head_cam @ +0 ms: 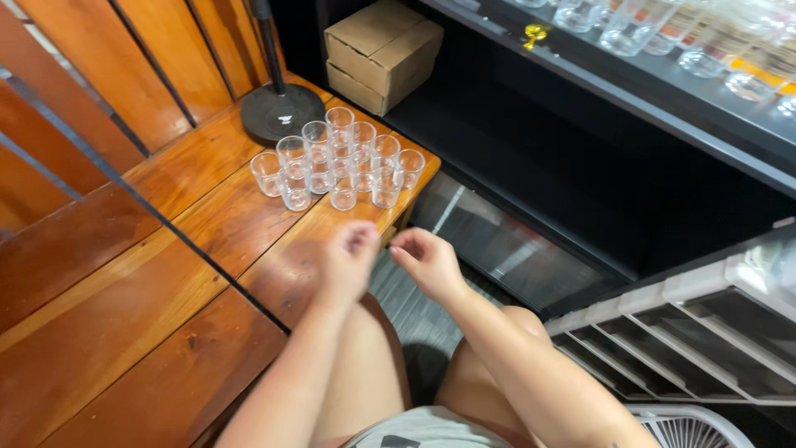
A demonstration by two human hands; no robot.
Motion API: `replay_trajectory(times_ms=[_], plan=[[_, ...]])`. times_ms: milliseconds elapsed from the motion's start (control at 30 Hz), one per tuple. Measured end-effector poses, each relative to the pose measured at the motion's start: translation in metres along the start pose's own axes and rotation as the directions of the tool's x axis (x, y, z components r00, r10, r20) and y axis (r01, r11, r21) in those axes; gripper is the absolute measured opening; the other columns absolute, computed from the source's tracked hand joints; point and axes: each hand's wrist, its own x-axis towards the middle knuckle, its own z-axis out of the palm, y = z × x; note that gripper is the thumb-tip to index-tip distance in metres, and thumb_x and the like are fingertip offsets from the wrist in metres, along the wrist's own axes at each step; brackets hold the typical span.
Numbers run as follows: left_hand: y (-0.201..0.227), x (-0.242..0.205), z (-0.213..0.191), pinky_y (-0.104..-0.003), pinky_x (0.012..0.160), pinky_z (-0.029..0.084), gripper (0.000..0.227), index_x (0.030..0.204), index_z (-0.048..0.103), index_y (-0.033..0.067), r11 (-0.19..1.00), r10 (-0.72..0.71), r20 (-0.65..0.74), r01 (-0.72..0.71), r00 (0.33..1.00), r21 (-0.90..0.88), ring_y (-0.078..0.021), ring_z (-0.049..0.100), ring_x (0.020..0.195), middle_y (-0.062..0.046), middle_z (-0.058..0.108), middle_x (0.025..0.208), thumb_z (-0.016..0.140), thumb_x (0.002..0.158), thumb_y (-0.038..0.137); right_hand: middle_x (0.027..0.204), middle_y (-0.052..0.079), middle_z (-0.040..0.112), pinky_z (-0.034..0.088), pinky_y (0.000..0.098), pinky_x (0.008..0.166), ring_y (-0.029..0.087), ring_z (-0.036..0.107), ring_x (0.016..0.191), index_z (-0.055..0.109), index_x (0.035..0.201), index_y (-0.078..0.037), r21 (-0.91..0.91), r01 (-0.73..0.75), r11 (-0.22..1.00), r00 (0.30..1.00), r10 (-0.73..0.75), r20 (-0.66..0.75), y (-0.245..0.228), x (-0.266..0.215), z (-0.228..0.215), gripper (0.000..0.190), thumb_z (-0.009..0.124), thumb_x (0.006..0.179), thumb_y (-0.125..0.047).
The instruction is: The person picks up clear plastic glasses from a wooden bench and places them into a black cabinet. The person handles the glasses one at a time, moving them from the bench to the cabinet shelf.
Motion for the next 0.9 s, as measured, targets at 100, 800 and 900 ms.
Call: replay_trajectory(times_ms=[100, 800, 900], plan=[[-0.001, 0.034, -0.045, -0.034, 0.08, 0.059, 0.012, 0.1, 0.076, 0.0119, 0.992, 0.122, -0.241, -0.116, 0.963, 0.04, -0.0246, 0.072, 0.09, -0.013, 0.074, 0.093, 0.079, 0.089, 0.009, 0.091, 0.002, 0.079, 0.058, 0.0257, 0.079, 0.008, 0.071, 0.084, 0.077, 0.105, -0.015, 0.109, 0.05, 0.993, 0.996, -0.057, 0.07, -0.017, 0.021, 0.031, 0.021, 0.084, 0.086, -0.019], [-0.086, 0.099, -0.108, -0.042, 0.105, 0.055, 0.06, 0.142, 0.058, 0.0018, 0.985, -0.168, -0.144, 0.159, 0.975, -0.072, -0.0373, 0.061, 0.129, -0.027, 0.062, 0.14, 0.083, 0.087, 0.005, 0.165, 0.034, 0.027, 0.046, 0.0445, 0.114, 0.043, 0.03, 0.153, 0.019, 0.161, 0.009, 0.283, -0.113, 0.952, 0.979, 0.058, 0.196, -0.03, 0.09, 0.171, 0.099, 0.078, 0.083, -0.002], [-0.093, 0.101, -0.107, -0.037, 0.1, 0.057, 0.06, 0.139, 0.062, 0.0037, 0.988, -0.147, -0.152, 0.139, 0.977, -0.064, -0.0328, 0.066, 0.124, -0.023, 0.067, 0.134, 0.087, 0.084, 0.006, 0.164, 0.031, 0.031, 0.049, 0.0441, 0.111, 0.041, 0.033, 0.152, 0.023, 0.161, 0.005, 0.289, -0.091, 0.953, 0.985, 0.043, 0.165, -0.018, 0.094, 0.18, 0.094, 0.075, 0.083, 0.001]])
